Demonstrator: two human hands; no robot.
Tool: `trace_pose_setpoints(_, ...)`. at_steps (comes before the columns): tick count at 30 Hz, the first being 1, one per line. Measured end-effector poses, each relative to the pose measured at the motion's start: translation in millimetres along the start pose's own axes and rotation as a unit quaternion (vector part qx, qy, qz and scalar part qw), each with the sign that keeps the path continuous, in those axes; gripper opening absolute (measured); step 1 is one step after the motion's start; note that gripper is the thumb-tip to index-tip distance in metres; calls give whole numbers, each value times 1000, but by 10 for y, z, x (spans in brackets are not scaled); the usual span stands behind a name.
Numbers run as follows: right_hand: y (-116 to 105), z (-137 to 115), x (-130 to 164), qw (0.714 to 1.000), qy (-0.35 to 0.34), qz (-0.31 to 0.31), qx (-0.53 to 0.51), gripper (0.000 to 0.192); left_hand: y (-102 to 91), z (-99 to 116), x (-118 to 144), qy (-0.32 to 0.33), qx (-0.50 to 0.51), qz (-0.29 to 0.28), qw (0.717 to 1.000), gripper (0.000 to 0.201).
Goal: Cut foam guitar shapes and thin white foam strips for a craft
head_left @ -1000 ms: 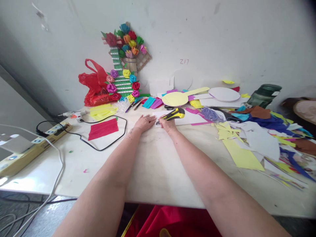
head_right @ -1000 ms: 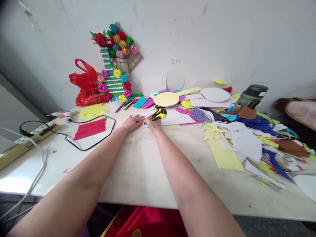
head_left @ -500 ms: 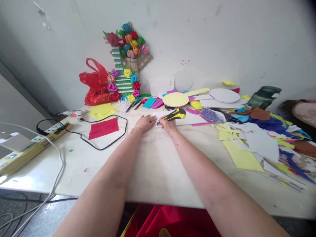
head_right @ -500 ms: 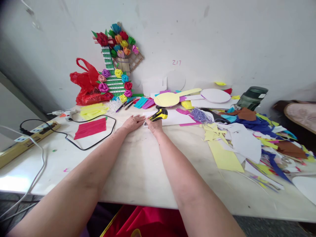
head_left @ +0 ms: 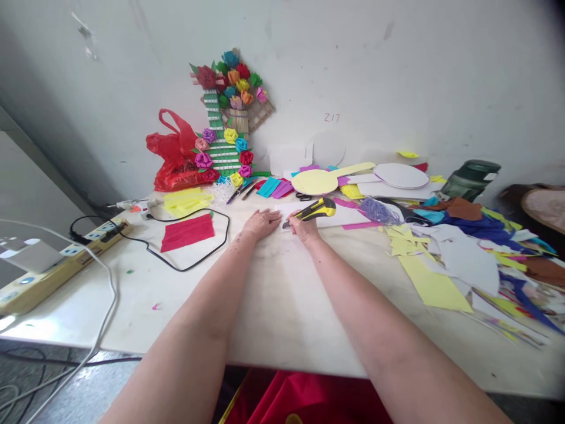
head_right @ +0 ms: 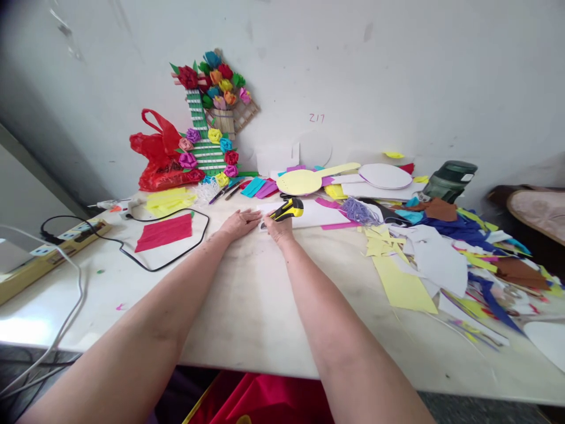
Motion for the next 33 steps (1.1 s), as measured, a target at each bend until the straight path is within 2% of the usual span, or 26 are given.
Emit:
trace_pose_setpoints(5,-21,2,-6,999,14,26,-24,4,12,-8,-3,9,1,-3,1000,43)
trace_pose_setpoints(13,-114,-4,-20,990,33,74,-118,10,26,-24,-5,5,2,3,1000,44)
trace_pose_setpoints(19,-186,23,-82,974,44,138,-173,8,-36,13,46,21,-44,14,999,64)
trace_pose_setpoints(23,-212,26,-103,965,85,164,-185,8,-49,-14,66,-27,-53,-9,998,71)
trace_pose_setpoints(25,-232,15,-112,967,114,167,-152,8,-47,-33,79,-59,-49,-26,997,72)
trace_pose_setpoints(27,-270,1,-129,974,140,162,-72,7,-48,-39,97,-79,-36,-43,995,73)
trace_pose_setpoints(30,-333,-8,-173,976,168,120,65,9,-59,-32,126,-101,-10,-68,993,70)
trace_pose_setpoints(33,-387,-3,-214,968,190,68,148,14,-76,-22,144,-128,4,-81,988,67)
Point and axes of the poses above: each hand's wrist, its own x-axis away from the middle knuckle, its own y-axis out of the palm, z = x × y, the point moved 4 cm from there along -x, towards the middle knuckle, and after that the axes turned 3 degrees about -y, right-handed, at the moved point
